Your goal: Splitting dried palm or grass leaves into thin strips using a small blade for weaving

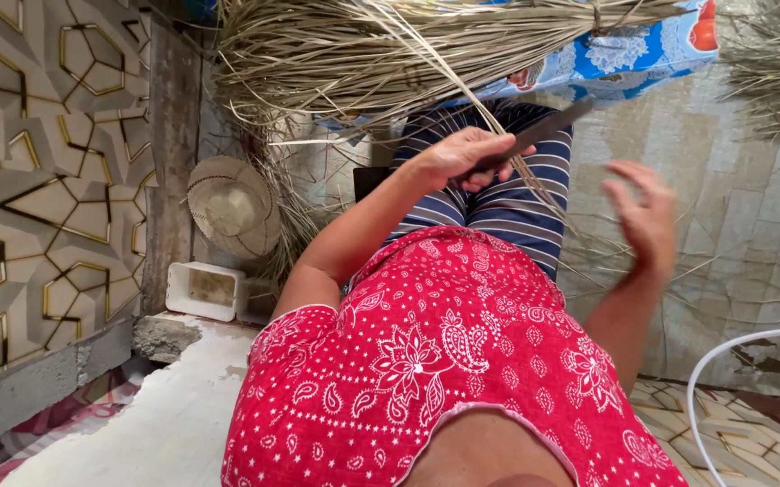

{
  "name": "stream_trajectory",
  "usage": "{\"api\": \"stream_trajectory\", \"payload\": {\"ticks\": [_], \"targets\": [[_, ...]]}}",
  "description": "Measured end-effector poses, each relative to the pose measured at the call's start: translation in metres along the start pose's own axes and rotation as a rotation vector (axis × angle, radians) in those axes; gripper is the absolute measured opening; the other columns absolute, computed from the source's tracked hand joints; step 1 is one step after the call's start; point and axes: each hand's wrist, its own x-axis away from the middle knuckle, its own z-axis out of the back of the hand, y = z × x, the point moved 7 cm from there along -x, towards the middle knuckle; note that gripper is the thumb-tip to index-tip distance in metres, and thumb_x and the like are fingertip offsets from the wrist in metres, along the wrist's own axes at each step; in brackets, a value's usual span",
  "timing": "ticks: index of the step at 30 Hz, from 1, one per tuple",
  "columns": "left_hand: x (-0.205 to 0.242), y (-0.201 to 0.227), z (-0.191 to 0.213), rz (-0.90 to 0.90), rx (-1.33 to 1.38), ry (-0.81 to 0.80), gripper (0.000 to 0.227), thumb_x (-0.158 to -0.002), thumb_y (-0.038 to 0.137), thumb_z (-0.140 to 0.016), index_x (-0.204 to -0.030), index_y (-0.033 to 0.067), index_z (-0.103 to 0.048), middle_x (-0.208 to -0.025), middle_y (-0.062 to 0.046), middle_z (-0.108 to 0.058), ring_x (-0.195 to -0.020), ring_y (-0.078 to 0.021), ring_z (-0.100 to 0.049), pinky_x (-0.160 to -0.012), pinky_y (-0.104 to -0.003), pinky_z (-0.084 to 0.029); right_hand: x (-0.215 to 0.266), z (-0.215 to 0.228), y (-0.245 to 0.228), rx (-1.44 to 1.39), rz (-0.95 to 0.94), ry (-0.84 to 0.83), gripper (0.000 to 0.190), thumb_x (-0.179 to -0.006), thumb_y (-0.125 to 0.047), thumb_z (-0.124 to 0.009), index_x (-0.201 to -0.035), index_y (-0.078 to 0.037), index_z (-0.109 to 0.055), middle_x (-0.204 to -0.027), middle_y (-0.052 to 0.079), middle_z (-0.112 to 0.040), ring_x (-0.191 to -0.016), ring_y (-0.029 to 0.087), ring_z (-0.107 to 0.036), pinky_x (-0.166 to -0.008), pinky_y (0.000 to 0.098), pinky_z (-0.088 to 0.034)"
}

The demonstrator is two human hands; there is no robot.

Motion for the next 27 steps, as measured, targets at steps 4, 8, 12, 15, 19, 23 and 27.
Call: {"api": "stream_trajectory", "payload": {"ticks": [4,8,12,15,19,23,27], "targets": [[-0.002,-0.004,-0.008,-0.022,0.054,0.011,0.037,-0.101,0.033,-0.065,-0.104,-0.0034,-0.070,-0.075,-0.023,-0.065,-0.042,-0.0136,-0.044,-0.032,-0.026,-0.038,-0.023,-0.089,-0.077,-0.571,-0.037,-0.506,0.018,-0.105,-0.013,-0.065,-0.120,-0.007,-0.073,-0.116,0.009,-0.069,-0.117,0.021,-0.057,-0.109,0.0391,-0.042],[0.004,0.005,-0.002,-0.150,0.044,-0.094,0.042,-0.102,0.037,-0.062,-0.101,-0.0053,-0.068,-0.080,-0.024,-0.066,-0.043,-0.0142,-0.044,-0.034,-0.026,-0.040,-0.028,-0.102,-0.113,-0.734,-0.215,-0.534,0.011,-0.102,-0.011,-0.069,-0.099,-0.004,-0.076,-0.085,0.006,-0.073,-0.082,0.006,-0.061,-0.087,0.0229,-0.051],[-0.013,-0.042,0.042,-0.069,0.039,0.054,0.037,-0.104,0.036,-0.061,-0.109,0.0007,-0.071,-0.078,-0.022,-0.067,-0.044,-0.0130,-0.048,-0.033,-0.026,-0.042,-0.024,-0.127,-0.078,-0.768,-0.271,-0.458,0.008,-0.102,-0.008,-0.070,-0.101,0.000,-0.074,-0.080,0.011,-0.073,-0.078,0.011,-0.071,-0.085,0.0293,-0.058],[-0.004,-0.044,0.030,-0.155,0.037,0.031,0.038,-0.106,0.031,-0.061,-0.127,0.0003,-0.066,-0.082,-0.027,-0.067,-0.045,-0.0162,-0.047,-0.034,-0.028,-0.042,-0.024,-0.127,-0.072,-0.786,-0.294,-0.370,0.013,-0.103,-0.009,-0.071,-0.096,0.002,-0.073,-0.074,0.015,-0.070,-0.070,0.016,-0.073,-0.074,0.0301,-0.061],[0.009,-0.048,0.023,-0.239,0.037,0.139,0.036,-0.105,0.016,-0.067,-0.138,0.0042,-0.061,-0.081,-0.022,-0.070,-0.047,-0.0119,-0.048,-0.036,-0.023,-0.040,-0.024,-0.123,-0.073,-0.760,-0.286,-0.330,0.019,-0.104,-0.013,-0.075,-0.091,0.001,-0.074,-0.067,0.014,-0.067,-0.060,0.016,-0.070,-0.063,0.0293,-0.060],[0.015,-0.043,0.018,-0.314,0.003,0.192,0.037,-0.100,0.011,-0.073,-0.135,0.0027,-0.065,-0.078,-0.020,-0.072,-0.046,-0.0092,-0.051,-0.037,-0.020,-0.039,-0.023,-0.120,-0.073,-0.756,-0.273,-0.305,0.022,-0.105,-0.013,-0.074,-0.087,0.001,-0.075,-0.063,0.014,-0.065,-0.051,0.016,-0.065,-0.054,0.0269,-0.055],[0.008,-0.044,0.026,-0.338,-0.021,0.216,0.035,-0.096,0.008,-0.076,-0.130,0.0014,-0.068,-0.073,-0.017,-0.070,-0.042,-0.0082,-0.049,-0.034,-0.020,-0.038,-0.014,-0.110,-0.081,-0.777,-0.335,-0.246,0.021,-0.103,-0.010,-0.070,-0.084,-0.003,-0.073,-0.055,0.006,-0.053,-0.050,0.004,-0.049,-0.051,0.0172,-0.043]]}}
